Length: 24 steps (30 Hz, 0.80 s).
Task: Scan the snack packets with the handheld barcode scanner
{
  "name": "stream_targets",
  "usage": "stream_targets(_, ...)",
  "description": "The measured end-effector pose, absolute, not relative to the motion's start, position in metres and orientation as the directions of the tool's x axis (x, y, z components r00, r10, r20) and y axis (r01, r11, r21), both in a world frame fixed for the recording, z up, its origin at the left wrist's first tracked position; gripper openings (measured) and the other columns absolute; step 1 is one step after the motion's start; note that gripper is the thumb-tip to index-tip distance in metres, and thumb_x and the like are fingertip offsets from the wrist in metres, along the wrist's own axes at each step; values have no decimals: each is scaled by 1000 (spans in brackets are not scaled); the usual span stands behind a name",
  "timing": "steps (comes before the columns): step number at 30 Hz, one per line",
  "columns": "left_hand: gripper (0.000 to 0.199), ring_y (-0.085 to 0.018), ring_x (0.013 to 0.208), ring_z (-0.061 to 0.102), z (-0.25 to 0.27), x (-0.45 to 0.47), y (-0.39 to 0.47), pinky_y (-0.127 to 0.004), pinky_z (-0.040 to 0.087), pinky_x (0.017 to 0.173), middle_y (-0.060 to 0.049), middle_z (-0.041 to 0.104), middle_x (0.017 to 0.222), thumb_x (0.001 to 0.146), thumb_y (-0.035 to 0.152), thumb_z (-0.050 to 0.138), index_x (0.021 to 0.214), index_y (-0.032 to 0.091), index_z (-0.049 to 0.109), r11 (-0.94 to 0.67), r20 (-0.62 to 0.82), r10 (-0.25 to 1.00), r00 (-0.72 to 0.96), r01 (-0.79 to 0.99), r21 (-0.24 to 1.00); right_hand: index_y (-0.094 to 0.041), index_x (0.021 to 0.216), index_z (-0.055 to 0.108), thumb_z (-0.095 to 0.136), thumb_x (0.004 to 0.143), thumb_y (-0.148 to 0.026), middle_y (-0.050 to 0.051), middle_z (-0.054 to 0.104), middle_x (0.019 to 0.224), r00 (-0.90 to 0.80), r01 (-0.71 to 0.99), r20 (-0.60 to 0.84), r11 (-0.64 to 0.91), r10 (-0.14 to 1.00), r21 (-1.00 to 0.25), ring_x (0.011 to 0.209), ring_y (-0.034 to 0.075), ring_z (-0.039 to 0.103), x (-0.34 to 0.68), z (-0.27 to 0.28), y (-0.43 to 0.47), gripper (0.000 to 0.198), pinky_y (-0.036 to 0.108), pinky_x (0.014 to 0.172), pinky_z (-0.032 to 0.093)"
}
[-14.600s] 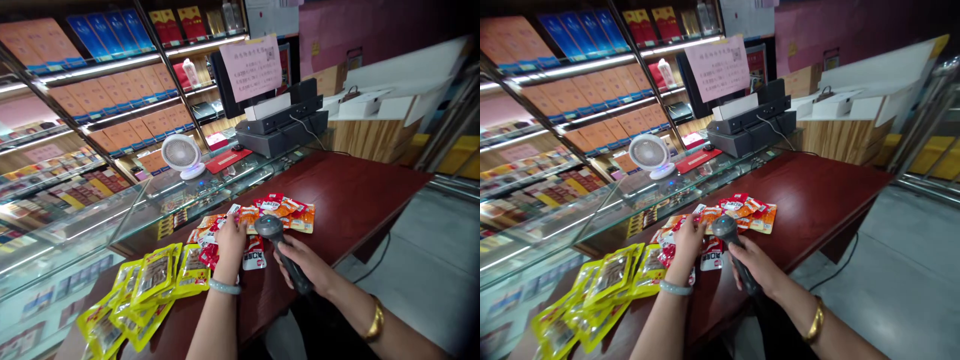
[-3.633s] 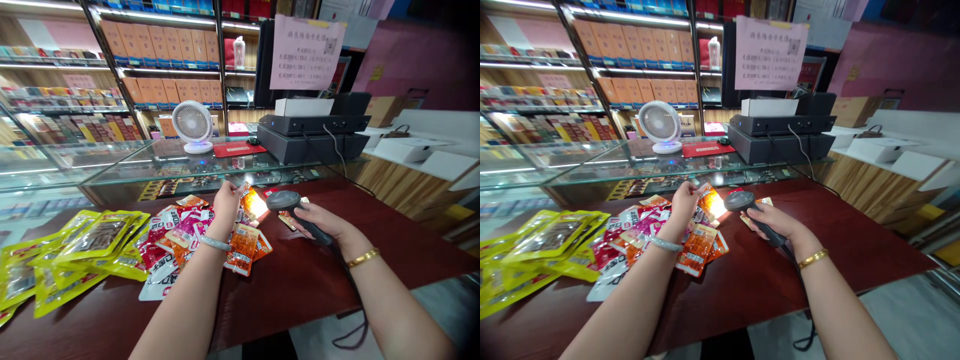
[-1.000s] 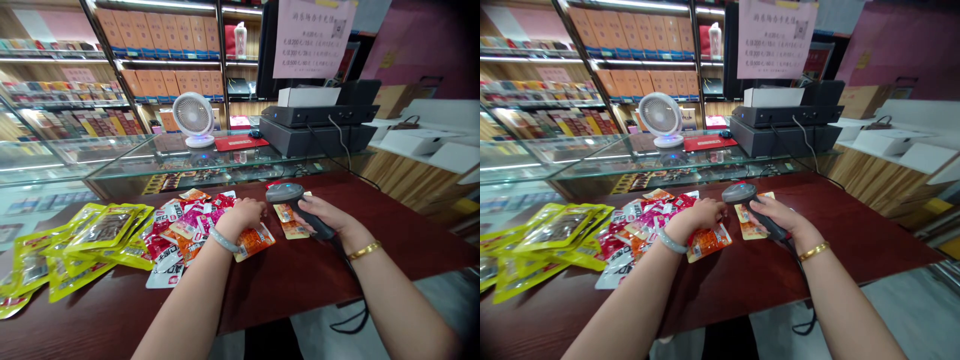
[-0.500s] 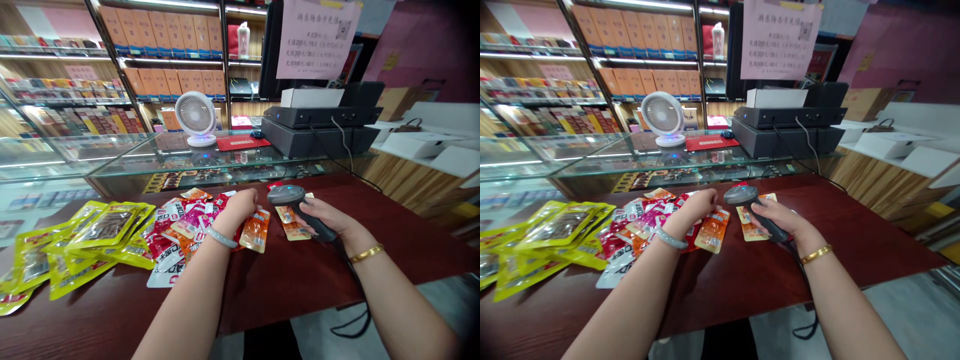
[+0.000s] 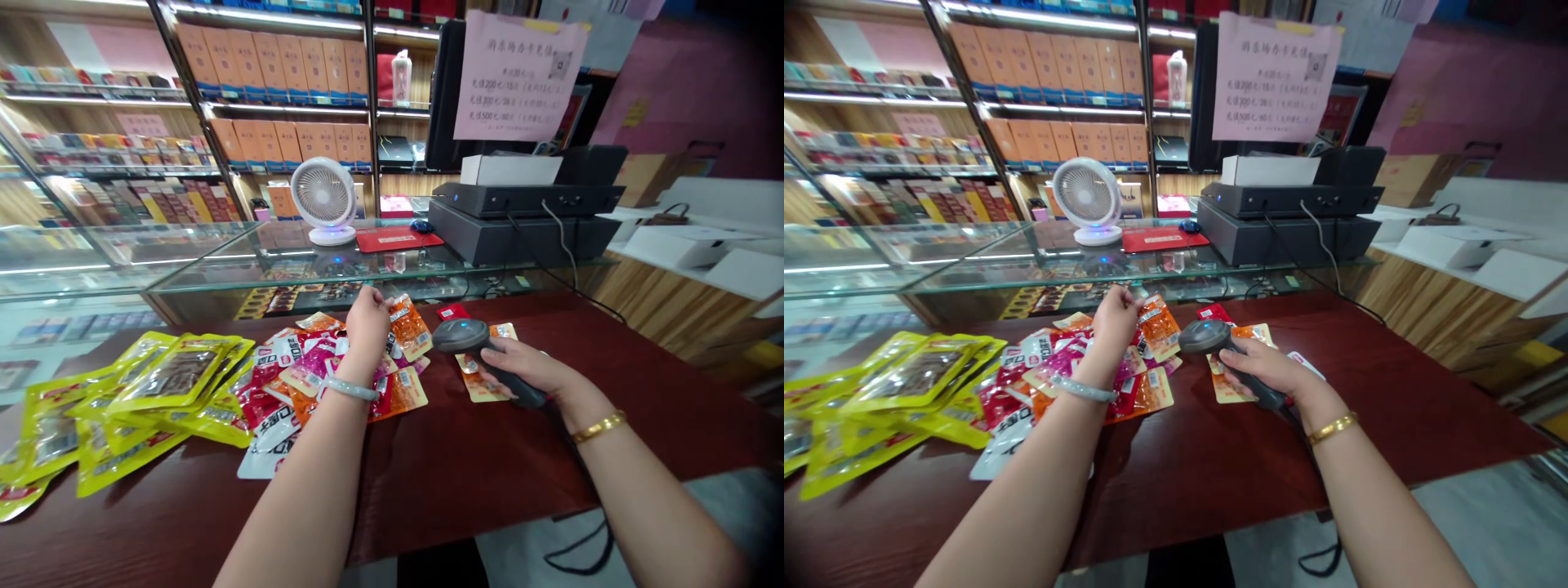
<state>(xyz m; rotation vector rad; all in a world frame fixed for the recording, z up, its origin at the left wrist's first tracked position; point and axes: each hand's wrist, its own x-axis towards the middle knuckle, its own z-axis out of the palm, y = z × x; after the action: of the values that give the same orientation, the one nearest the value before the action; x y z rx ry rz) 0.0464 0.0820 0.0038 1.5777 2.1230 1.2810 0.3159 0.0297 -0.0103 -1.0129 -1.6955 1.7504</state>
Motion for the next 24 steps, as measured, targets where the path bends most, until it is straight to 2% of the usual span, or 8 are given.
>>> stream_targets(7, 18, -13, 63, 52, 1, 48, 82, -24, 34, 60, 3, 58, 69, 80, 32, 63, 76, 23, 49, 3, 343, 854, -391, 663, 749, -18, 94, 52, 62, 87, -52, -3, 57, 61, -582, 106, -160, -120, 797, -987, 40, 7, 50, 318, -9, 30, 37, 18, 39, 36)
stream_targets(10, 16, -13, 58, 56, -8, 65, 85, -25, 41, 60, 4, 58, 68, 81, 31, 63, 84, 23, 49, -54, 251, 903, -349, 487, 872, -18, 95, 52, 62, 88, -51, -3, 57, 61, -584, 70, -144, -127, 799, -989, 39, 7, 49, 320, -10, 30, 36, 18, 38, 35)
stream_targets(13, 18, -12, 56, 61, -21, 92, 86, -26, 49, 60, 2, 63, 73, 85, 24, 57, 100, 23, 49, -58, 79, 990, -113, 179, 982, -17, 95, 51, 62, 88, -50, -3, 57, 62, -590, 34, -103, -102, 801, -994, 39, 7, 48, 322, -10, 31, 35, 18, 37, 37)
stream_targets(14, 20, -12, 57, 63, -25, 99, 85, -27, 51, 61, 0, 66, 77, 85, 21, 57, 104, 22, 50, -47, 50, 999, -13, 141, 989, -17, 94, 51, 62, 88, -50, -2, 57, 62, -588, 28, -93, -95, 803, -995, 38, 7, 48, 322, -10, 31, 35, 18, 37, 37)
stream_targets(16, 24, -14, 64, 66, -27, 103, 83, -29, 53, 65, -3, 69, 86, 82, 17, 59, 106, 22, 56, -86, 62, 992, 113, 229, 969, -17, 95, 51, 62, 88, -49, -2, 57, 62, -582, 24, -89, -93, 808, -995, 38, 7, 48, 322, -10, 31, 34, 18, 36, 36)
stream_targets(18, 23, -17, 76, 67, -23, 93, 81, -31, 53, 73, -5, 71, 93, 81, 17, 59, 103, 23, 63, -184, 147, 983, 114, 467, 865, -18, 96, 52, 62, 88, -50, -3, 57, 61, -578, 33, -108, -109, 809, -993, 38, 8, 48, 322, -10, 31, 35, 18, 35, 36)
stream_targets(20, 21, -22, 89, 66, -16, 74, 79, -35, 50, 81, -7, 71, 97, 82, 19, 57, 99, 24, 68, -218, 243, 967, 71, 719, 660, -18, 95, 52, 62, 87, -51, -3, 58, 61, -574, 48, -131, -127, 808, -991, 38, 8, 48, 322, -10, 31, 36, 18, 35, 35)
stream_targets(24, 19, -33, 107, 57, -8, 42, 79, -46, 43, 90, -15, 68, 104, 79, 24, 60, 93, 23, 74, -106, 227, 973, 47, 961, 256, -18, 95, 52, 62, 87, -51, -2, 58, 61, -579, 58, -124, -111, 806, -992, 38, 8, 49, 321, -12, 32, 35, 17, 35, 35)
